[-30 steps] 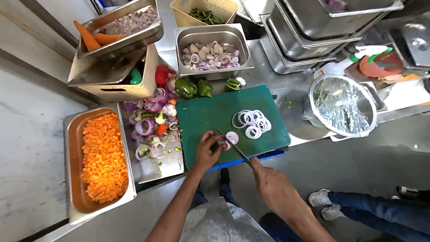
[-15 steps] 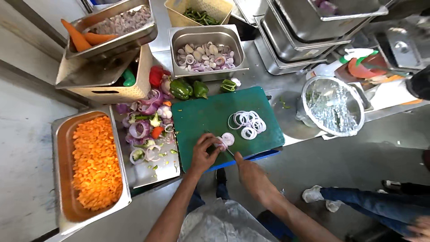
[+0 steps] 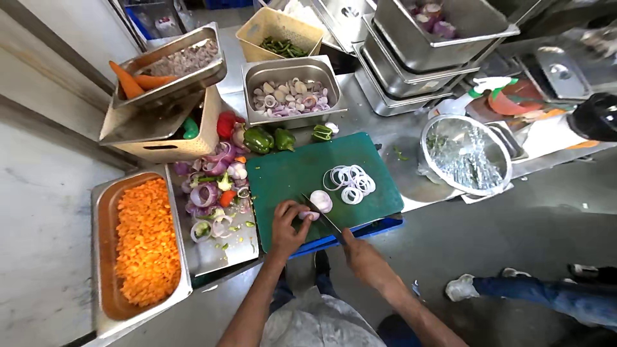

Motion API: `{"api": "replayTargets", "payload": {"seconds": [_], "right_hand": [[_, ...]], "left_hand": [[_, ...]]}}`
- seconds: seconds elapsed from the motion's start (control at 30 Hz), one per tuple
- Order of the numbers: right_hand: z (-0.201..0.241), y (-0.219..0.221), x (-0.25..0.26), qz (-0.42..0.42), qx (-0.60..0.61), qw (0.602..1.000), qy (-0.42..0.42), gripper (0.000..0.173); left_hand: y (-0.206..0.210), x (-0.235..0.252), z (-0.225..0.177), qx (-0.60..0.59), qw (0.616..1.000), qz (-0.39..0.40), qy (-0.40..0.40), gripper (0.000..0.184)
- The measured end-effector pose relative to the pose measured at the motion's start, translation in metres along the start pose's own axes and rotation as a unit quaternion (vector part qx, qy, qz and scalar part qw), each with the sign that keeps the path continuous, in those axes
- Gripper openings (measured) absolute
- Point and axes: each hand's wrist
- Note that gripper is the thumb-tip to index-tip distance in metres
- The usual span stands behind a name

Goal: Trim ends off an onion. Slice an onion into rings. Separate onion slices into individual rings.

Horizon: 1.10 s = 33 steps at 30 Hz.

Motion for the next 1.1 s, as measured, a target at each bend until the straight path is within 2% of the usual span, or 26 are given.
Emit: {"api": "replayTargets", "payload": {"seconds": [0.1,0.2,0.37,0.53,0.77,1.1], "right_hand": [[0.003,-0.009,0.004,-0.023,0.02,1.0,-0.001,0.039],[0.017,-0.017,0.002,-0.039,0.023,0.999,-0.004,0.035],[0.033,-0.01,0.006,-0.003,-0.001,1.0,-0.002,0.042],[0.038,-0.01,-0.005,-0.013,-0.009,1.0,0.013,0.039],[0.047,-0.03,-0.041,-0.031,-0.061,0.997,0.036,0.031],[0.053,-0.035,-0.047,-0.03,-0.089,0.995,0.028,0.029]], "left_hand": [[-0.004,0.001,-0.002,-0.011,1.0,-0.003,-0.02,0.026],[-0.006,0.005,-0.001,-0.084,0.996,0.013,-0.028,0.023],[-0.019,0.008,0.002,-0.166,0.982,0.05,-0.076,0.022],[-0.019,0.013,0.004,-0.238,0.968,0.059,-0.056,0.029],[-0.017,0.017,0.007,-0.237,0.968,0.069,-0.043,0.028],[-0.017,0.016,0.007,-0.201,0.976,0.073,-0.039,0.027]]}}
Point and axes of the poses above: each hand's wrist, its own x-axis towards the middle knuckle, its own y-axis out of the palm, z = x × y, and after that the axes turned 10 degrees about z, right-handed
